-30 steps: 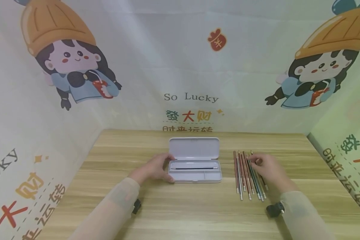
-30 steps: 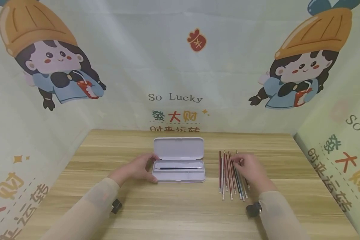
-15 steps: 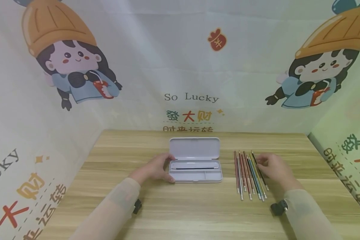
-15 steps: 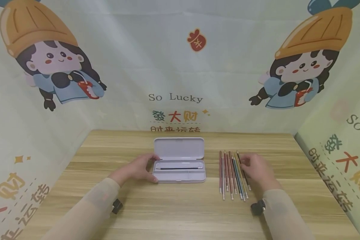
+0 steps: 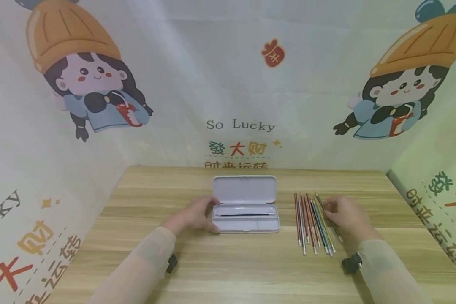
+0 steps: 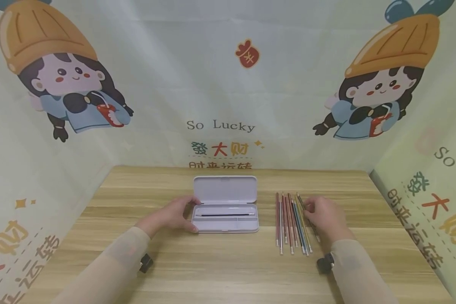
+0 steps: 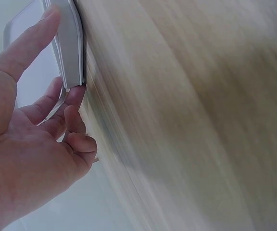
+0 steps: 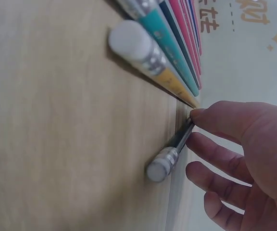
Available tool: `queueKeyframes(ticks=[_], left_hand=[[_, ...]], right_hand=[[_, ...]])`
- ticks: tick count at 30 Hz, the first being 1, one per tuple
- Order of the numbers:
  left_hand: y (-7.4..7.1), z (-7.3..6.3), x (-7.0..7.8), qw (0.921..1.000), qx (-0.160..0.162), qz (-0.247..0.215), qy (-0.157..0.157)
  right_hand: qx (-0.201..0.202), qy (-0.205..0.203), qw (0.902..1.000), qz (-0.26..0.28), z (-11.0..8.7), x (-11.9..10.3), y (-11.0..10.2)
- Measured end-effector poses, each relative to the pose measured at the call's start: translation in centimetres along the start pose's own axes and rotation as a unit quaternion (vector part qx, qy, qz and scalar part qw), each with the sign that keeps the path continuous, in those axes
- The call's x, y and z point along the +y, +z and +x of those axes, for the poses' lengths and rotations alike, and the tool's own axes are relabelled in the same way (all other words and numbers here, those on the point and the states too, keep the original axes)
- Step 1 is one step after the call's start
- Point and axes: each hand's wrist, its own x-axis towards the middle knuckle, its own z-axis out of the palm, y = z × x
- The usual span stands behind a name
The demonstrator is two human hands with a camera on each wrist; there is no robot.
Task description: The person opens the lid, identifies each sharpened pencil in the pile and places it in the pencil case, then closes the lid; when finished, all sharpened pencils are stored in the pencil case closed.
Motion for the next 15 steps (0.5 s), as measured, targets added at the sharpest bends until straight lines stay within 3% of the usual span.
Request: queueKeyframes(ticks=[15], left_hand=[[0.04,-0.20,0.27,0.9999,0.003,-0.012,-0.008]], right_hand=[[0.019,0.018,0.9996,-0.014,-0.13,-0.03,0.52]])
